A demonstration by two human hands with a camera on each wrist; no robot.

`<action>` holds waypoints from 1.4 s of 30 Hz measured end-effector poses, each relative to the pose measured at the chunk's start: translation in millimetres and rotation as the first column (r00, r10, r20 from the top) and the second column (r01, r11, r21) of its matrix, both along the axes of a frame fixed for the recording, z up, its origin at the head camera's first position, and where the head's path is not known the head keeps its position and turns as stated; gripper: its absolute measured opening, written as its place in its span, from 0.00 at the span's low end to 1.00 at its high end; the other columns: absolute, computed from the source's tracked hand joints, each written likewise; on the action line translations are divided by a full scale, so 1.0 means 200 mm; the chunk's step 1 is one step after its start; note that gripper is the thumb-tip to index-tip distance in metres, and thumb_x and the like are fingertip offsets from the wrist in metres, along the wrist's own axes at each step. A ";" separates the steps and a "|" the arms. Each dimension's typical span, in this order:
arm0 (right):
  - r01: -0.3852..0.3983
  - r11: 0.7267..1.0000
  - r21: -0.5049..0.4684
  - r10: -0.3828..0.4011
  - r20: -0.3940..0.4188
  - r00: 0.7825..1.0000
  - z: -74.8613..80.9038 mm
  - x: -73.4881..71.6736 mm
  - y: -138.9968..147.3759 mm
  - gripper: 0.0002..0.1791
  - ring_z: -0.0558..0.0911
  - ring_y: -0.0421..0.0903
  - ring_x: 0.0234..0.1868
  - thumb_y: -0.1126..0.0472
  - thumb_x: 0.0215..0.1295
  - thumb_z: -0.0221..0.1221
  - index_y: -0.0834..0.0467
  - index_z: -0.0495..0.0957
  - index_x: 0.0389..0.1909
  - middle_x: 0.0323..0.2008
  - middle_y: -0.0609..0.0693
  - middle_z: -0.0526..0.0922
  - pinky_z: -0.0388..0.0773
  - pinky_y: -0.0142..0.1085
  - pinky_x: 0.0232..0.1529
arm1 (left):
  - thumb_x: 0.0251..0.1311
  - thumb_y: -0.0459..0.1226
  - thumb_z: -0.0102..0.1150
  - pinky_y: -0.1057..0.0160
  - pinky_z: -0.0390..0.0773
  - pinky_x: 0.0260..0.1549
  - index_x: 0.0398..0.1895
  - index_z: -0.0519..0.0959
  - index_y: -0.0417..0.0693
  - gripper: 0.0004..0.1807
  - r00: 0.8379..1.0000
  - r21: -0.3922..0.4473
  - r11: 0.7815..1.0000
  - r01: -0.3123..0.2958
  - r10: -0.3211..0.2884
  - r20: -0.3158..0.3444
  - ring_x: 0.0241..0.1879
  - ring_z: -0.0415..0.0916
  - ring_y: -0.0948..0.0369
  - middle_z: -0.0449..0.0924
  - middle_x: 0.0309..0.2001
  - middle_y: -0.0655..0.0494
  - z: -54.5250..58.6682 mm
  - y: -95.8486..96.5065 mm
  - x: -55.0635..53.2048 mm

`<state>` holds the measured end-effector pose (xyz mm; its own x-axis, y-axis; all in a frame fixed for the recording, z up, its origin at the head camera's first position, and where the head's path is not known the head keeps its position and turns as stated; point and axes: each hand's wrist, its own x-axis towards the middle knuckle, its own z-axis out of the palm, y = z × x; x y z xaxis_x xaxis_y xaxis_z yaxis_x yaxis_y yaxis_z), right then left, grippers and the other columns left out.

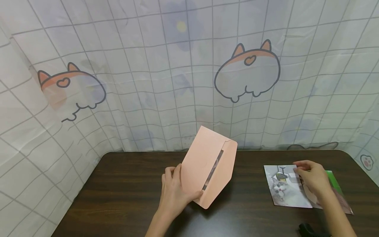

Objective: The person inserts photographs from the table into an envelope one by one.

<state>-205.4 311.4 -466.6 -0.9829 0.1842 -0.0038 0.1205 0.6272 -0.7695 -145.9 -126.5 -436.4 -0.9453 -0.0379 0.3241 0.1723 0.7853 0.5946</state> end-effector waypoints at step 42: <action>-0.139 0.990 -0.019 0.138 -0.027 0.990 0.19 0.01 -0.08 0.15 0.83 0.38 0.27 0.68 0.77 0.57 0.78 0.76 0.53 0.32 0.53 0.84 0.85 0.33 0.31 | 0.33 0.48 0.89 0.51 0.76 0.45 0.69 0.73 0.36 0.56 0.999 -0.024 0.999 -0.030 0.029 -0.029 0.52 0.65 0.46 0.68 0.56 0.41 0.01 -0.05 -0.01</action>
<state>-203.2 296.3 -428.8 -0.9987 0.0463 0.0189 0.0139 0.6201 -0.7844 -148.2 -136.2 -434.4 -0.9342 -0.0575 0.3521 0.1655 0.8045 0.5704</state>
